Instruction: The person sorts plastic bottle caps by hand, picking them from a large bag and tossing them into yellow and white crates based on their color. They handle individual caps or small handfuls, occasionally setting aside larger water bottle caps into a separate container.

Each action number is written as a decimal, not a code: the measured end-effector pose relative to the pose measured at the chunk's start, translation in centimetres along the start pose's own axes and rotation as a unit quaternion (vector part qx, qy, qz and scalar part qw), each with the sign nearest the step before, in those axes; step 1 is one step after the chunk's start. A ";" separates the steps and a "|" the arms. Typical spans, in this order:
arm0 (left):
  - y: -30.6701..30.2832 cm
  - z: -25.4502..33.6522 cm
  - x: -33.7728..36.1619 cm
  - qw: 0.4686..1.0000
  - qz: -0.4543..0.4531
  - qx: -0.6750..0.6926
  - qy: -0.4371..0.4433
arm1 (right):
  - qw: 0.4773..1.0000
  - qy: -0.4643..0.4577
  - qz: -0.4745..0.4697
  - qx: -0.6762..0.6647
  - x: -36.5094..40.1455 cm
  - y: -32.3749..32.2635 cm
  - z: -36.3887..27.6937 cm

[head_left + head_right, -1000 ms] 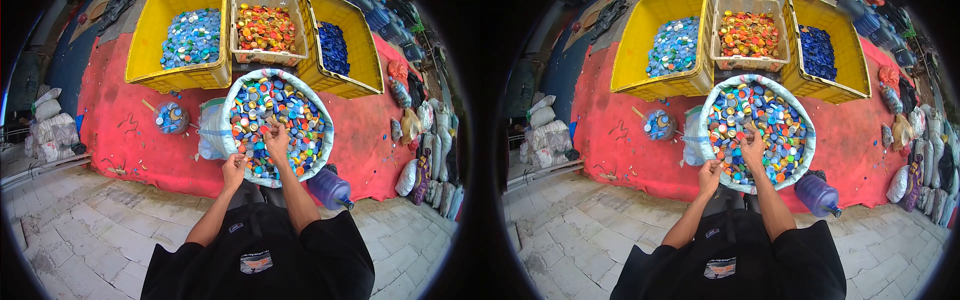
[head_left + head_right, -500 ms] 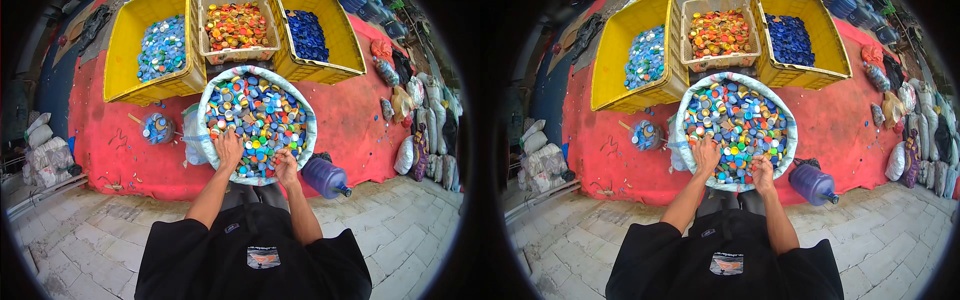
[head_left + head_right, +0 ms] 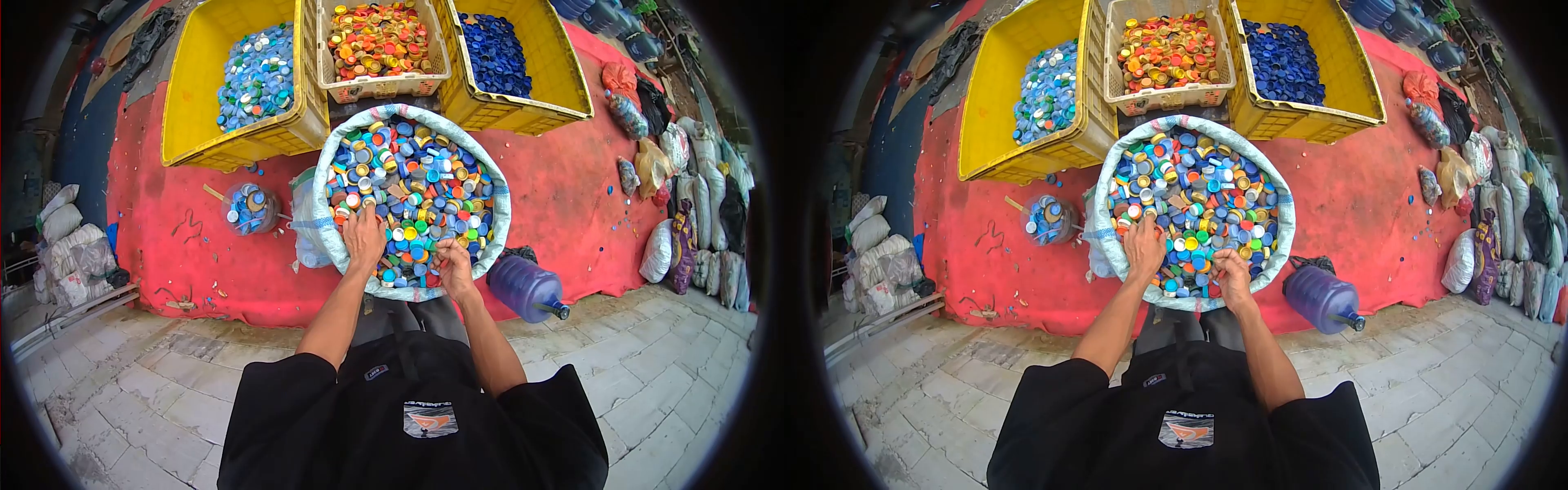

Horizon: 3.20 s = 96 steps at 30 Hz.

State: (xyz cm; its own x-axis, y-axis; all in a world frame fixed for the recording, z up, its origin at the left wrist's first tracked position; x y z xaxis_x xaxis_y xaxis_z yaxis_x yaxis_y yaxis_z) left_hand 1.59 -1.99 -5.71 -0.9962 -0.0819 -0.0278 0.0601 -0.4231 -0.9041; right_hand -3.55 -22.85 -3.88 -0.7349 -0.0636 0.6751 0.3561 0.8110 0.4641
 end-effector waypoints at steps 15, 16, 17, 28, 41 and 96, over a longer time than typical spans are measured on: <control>-7.2 -2.8 3.6 0.419 0.045 0.816 -0.396 | 0.761 -0.261 0.004 0.594 -3.3 6.7 2.7; -7.4 -3.1 4.2 0.416 0.040 0.812 -0.407 | 0.734 -0.308 -0.011 0.605 -3.7 7.1 3.2; -7.6 -3.3 4.7 0.413 0.036 0.809 -0.417 | 0.704 -0.324 -0.027 0.631 -4.2 7.5 3.6; -6.9 -3.6 7.1 0.449 -0.016 0.765 -0.461 | 0.647 -0.281 -0.035 0.708 -5.9 11.2 3.2; -11.8 3.2 1.6 0.476 -0.236 0.769 -0.355 | 0.779 -0.360 -0.077 0.507 5.3 14.6 -5.9; -12.0 4.9 5.0 0.320 -0.299 0.806 -0.398 | 0.900 -0.198 -0.174 0.346 5.4 10.8 -5.2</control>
State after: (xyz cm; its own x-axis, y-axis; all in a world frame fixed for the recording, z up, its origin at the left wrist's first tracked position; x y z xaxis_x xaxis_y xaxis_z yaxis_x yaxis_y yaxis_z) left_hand -3.82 -1.71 7.12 -0.5660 0.5166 0.6424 0.4675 -0.4407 0.7663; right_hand -0.67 -17.44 7.70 -0.9295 -0.2823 0.2371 -0.2794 0.9590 0.0468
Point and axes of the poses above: each hand's wrist, its own x-axis away from the middle knuckle, its own y-axis out of the palm, z = x × y, the point moved 1 cm from there along -x, towards the middle knuckle, and after that the axes turned 3 degrees about z, right-handed, at the moved point
